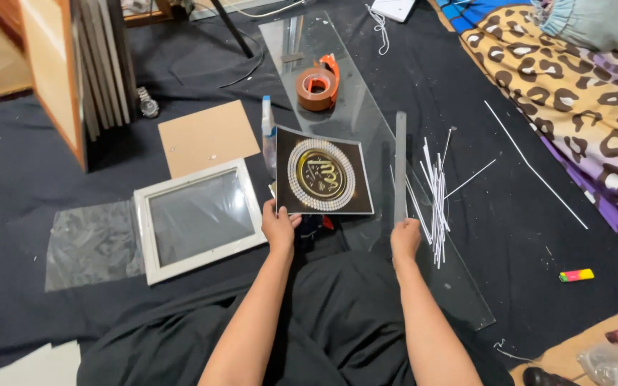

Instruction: Cleaning a glass frame, inserting artwork, and trimming material using a ruler and utility knife.

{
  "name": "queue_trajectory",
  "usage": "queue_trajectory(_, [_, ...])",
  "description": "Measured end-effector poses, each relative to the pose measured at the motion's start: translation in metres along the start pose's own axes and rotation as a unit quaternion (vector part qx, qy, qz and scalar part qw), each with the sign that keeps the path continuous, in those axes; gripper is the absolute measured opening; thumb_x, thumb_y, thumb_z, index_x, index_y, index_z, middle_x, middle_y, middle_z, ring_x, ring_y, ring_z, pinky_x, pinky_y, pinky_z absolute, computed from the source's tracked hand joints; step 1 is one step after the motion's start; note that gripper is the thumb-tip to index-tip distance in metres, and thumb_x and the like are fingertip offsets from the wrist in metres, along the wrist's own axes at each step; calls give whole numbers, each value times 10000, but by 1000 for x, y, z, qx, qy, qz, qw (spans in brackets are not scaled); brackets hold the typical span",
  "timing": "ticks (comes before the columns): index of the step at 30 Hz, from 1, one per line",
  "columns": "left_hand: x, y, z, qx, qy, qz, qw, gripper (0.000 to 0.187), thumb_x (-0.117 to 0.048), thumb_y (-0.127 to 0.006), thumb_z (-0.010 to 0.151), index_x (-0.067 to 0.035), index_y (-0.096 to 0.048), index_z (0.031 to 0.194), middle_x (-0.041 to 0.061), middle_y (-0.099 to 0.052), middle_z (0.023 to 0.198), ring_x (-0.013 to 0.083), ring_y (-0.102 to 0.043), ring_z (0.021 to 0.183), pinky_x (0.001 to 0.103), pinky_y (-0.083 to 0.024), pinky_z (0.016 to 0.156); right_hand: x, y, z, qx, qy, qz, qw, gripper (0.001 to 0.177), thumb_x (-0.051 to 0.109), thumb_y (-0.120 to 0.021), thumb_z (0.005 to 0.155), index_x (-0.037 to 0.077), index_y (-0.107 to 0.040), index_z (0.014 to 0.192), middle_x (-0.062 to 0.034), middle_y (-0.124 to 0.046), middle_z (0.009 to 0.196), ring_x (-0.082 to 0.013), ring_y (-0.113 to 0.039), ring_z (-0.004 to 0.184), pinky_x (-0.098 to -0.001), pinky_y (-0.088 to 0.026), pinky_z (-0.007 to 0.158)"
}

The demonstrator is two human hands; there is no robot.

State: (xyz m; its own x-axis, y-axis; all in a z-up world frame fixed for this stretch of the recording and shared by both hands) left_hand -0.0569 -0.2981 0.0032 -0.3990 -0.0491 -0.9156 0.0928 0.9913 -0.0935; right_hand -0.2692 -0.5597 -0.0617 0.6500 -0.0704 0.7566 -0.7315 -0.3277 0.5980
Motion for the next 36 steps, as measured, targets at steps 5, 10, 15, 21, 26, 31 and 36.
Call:
queue_trajectory(5, [16,-16,16,-6,23,21,1000,289,-45,-426,1058,-44,-509,1335,310,-610,1193,433,-739,886,411,-684,767,54,-7,-26,56,42,6,998,477,184,-640,925,-110,-536,1286,-344,-607,1201,-485,-593,1192,-554,-522,953])
queue_trajectory(10, [5,-19,7,-17,36,34,999,300,-36,-462,1029,-37,-547,1316,299,-658,1095,384,-760,829,346,-690,721,18,-54,10,112,95,-76,986,540,207,-782,817,-83,-592,1231,-265,-586,1163,-447,-615,1159,-492,-534,965])
queue_trajectory(15, [-32,-9,-20,41,-138,188,972,389,-271,-473,1068,-17,-670,1287,289,-660,1252,431,-599,1239,544,-467,1072,33,-56,7,158,153,-239,946,602,229,-745,855,-9,-524,1362,-228,-563,1248,-444,-570,1216,-524,-455,1024])
queue_trajectory(21, [16,43,14,2,-136,346,928,310,1,-491,990,-72,-690,1216,125,-650,1103,346,-688,1077,460,-578,932,102,-48,-41,110,321,-265,903,522,280,-774,855,69,-627,1309,-211,-605,1153,-458,-604,1100,-522,-462,979])
queue_trajectory(26, [38,28,36,-2,-125,421,898,183,-107,-618,963,-87,-663,1139,118,-691,1017,348,-714,1012,479,-595,853,166,-91,-99,305,302,-276,860,359,306,-693,904,148,-664,1225,-163,-648,1128,-430,-611,1159,-527,-505,975])
queue_trajectory(31, [89,2,92,-19,-42,488,872,450,-207,-780,845,-85,-481,1159,133,-573,1059,464,-717,906,605,-613,716,156,-127,-124,217,342,-288,867,62,220,-652,904,169,-674,931,-55,-606,958,-332,-642,1050,-427,-557,875])
queue_trajectory(36, [76,-11,85,-35,-41,519,853,526,-104,-818,795,12,-458,1161,203,-599,1023,470,-693,951,616,-603,776,165,-113,-135,200,330,-228,894,571,43,-628,906,118,-472,1450,-220,-351,1468,-469,-348,1375,-580,-501,1013])
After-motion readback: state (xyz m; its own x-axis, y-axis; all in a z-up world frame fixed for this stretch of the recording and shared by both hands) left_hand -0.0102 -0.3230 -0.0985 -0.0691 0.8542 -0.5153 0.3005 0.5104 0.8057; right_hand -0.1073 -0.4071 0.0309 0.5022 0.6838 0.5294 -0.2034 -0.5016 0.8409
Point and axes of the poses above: each hand's wrist, its own z-axis towards the middle knuckle, its own y-axis out of the back of the hand, x = y × z, the point moved 4 cm from there along z, towards the middle knuckle
